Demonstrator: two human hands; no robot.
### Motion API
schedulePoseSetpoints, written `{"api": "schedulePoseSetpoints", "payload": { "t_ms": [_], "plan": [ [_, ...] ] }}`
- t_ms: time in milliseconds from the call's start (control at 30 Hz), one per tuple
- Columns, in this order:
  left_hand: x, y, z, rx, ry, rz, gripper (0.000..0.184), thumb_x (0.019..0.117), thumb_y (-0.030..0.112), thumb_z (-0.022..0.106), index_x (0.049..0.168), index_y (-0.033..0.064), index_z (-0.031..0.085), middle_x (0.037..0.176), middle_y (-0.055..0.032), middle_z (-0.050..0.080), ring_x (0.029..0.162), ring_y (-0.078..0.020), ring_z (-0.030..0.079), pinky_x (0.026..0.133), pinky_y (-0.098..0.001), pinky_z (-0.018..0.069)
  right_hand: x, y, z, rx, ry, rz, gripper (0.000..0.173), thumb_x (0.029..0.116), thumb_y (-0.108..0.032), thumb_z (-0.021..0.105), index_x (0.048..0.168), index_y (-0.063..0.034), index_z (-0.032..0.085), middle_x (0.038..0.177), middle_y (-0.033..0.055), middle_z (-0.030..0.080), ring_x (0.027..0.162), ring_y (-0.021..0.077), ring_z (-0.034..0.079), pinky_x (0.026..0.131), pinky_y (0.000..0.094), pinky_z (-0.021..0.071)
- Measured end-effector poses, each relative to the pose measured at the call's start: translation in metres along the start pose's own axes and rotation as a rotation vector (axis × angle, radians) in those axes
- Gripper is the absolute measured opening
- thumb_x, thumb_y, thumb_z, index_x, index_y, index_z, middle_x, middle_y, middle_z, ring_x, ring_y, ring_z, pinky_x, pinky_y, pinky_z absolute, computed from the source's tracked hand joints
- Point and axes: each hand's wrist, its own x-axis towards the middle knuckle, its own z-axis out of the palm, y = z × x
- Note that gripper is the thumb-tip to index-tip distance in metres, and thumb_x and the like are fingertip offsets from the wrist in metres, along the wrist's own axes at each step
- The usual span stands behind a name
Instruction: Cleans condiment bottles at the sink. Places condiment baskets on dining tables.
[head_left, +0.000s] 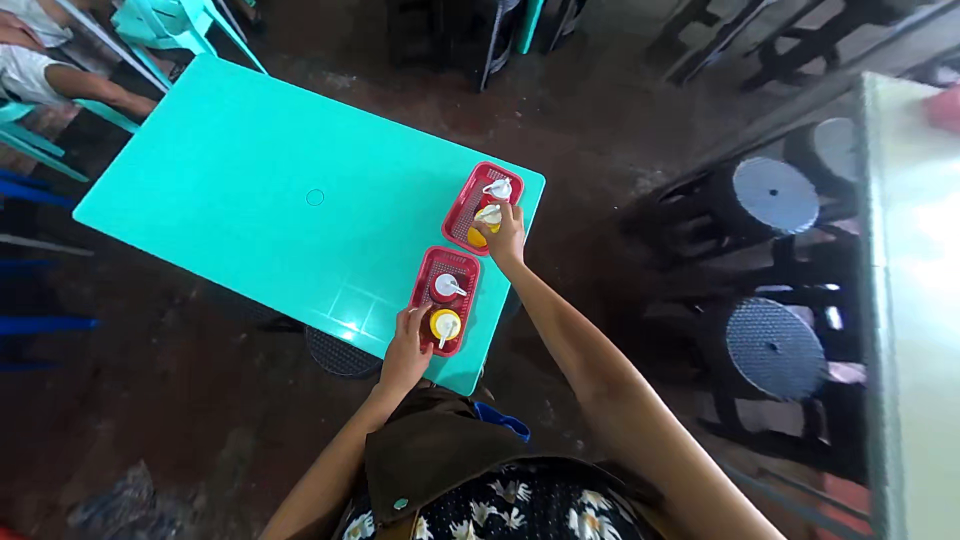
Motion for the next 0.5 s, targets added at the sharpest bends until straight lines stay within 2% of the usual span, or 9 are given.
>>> {"api": "schedulePoseSetpoints", "payload": {
  "t_ms": [100, 167, 200, 233, 300, 333, 367, 433, 500],
  "plan": [
    [-0.004, -0.006, 0.008, 0.040, 0.124, -0.120, 0.075, 0.0828, 0.006, 0.077, 0.151, 0.0111, 0.047, 0.151, -0.0280, 0.041, 0.110, -0.0387, 0.066, 0.087, -0.0443, 0.0596, -0.001, 0.015, 0.005, 0.027, -0.022, 0.000, 0.082, 0.0846, -0.025, 0.086, 0.151, -0.0079, 0.041, 0.147, 0.0317, 0.042, 0.132, 0.0498, 0.048, 0.104, 0.0619, 0.0471],
    [-0.005, -0.009, 0.012, 0.059, 0.166, -0.233, 0.072, 0.0857, 0.011, 0.076, 0.152, 0.0102, 0.047, 0.151, -0.0284, 0.042, 0.108, -0.0390, 0.066, 0.088, -0.0457, 0.0590, -0.012, 0.029, 0.007, 0.095, -0.011, 0.010, 0.101, 0.0782, -0.031, 0.089, 0.156, -0.0050, 0.032, 0.155, 0.0323, 0.033, 0.141, 0.0506, 0.038, 0.111, 0.0619, 0.0410],
    [-0.004, -0.012, 0.013, 0.056, 0.166, -0.298, 0.072, 0.0875, 0.014, 0.075, 0.153, 0.0092, 0.045, 0.151, -0.0290, 0.041, 0.108, -0.0402, 0.066, 0.089, -0.0475, 0.0581, -0.020, 0.036, 0.007, 0.140, -0.019, 0.021, 0.102, 0.0798, -0.033, 0.088, 0.157, -0.0012, 0.029, 0.157, 0.0333, 0.031, 0.143, 0.0504, 0.036, 0.114, 0.0608, 0.0381],
    [-0.003, -0.015, 0.014, 0.047, 0.154, -0.367, 0.071, 0.0901, 0.017, 0.073, 0.154, 0.0089, 0.043, 0.150, -0.0294, 0.042, 0.109, -0.0413, 0.065, 0.090, -0.0495, 0.0574, -0.027, 0.043, 0.008, 0.189, -0.036, 0.048, 0.097, 0.0861, -0.033, 0.082, 0.157, 0.0018, 0.027, 0.157, 0.0334, 0.032, 0.141, 0.0474, 0.039, 0.113, 0.0563, 0.0398],
    [0.001, -0.021, 0.016, 0.015, 0.108, -0.507, 0.066, 0.0966, 0.023, 0.068, 0.155, 0.0092, 0.040, 0.143, -0.0284, 0.051, 0.108, -0.0410, 0.066, 0.092, -0.0536, 0.0556, -0.038, 0.051, 0.011, 0.286, -0.024, 0.133, 0.070, 0.1016, -0.026, 0.062, 0.155, 0.0040, 0.027, 0.148, 0.0315, 0.042, 0.123, 0.0363, 0.058, 0.098, 0.0434, 0.0534],
    [0.003, -0.025, 0.018, -0.018, 0.091, -0.572, 0.062, 0.0996, 0.026, 0.064, 0.154, 0.0085, 0.041, 0.135, -0.0278, 0.057, 0.105, -0.0406, 0.067, 0.092, -0.0556, 0.0544, -0.041, 0.053, 0.012, 0.305, 0.011, 0.168, 0.060, 0.1055, -0.021, 0.054, 0.153, 0.0053, 0.029, 0.141, 0.0301, 0.048, 0.113, 0.0330, 0.063, 0.092, 0.0402, 0.0561],
    [0.005, -0.027, 0.021, -0.063, 0.080, -0.632, 0.058, 0.1021, 0.028, 0.061, 0.154, 0.0083, 0.042, 0.123, -0.0261, 0.065, 0.098, -0.0388, 0.069, 0.089, -0.0558, 0.0542, -0.041, 0.053, 0.011, 0.289, 0.027, 0.200, 0.054, 0.1068, -0.016, 0.049, 0.152, 0.0059, 0.031, 0.136, 0.0289, 0.052, 0.107, 0.0314, 0.065, 0.089, 0.0391, 0.0568],
    [0.008, -0.032, 0.029, -0.179, 0.053, -0.718, 0.055, 0.1070, 0.031, 0.052, 0.156, 0.0121, 0.036, 0.099, -0.0196, 0.070, 0.076, -0.0290, 0.071, 0.074, -0.0473, 0.0586, -0.037, 0.050, 0.011, 0.239, -0.012, 0.272, 0.051, 0.1062, -0.009, 0.046, 0.153, 0.0039, 0.031, 0.131, 0.0259, 0.056, 0.101, 0.0301, 0.066, 0.088, 0.0399, 0.0561],
    [0.007, -0.030, 0.035, -0.361, 0.074, -0.745, 0.055, 0.1090, 0.026, 0.048, 0.159, 0.0143, 0.029, 0.100, -0.0193, 0.069, 0.068, -0.0244, 0.070, 0.065, -0.0415, 0.0600, -0.035, 0.053, 0.014, 0.219, -0.071, 0.320, 0.048, 0.1057, -0.008, 0.045, 0.152, 0.0013, 0.034, 0.124, 0.0235, 0.060, 0.096, 0.0315, 0.066, 0.088, 0.0441, 0.0554]
  ]
}}
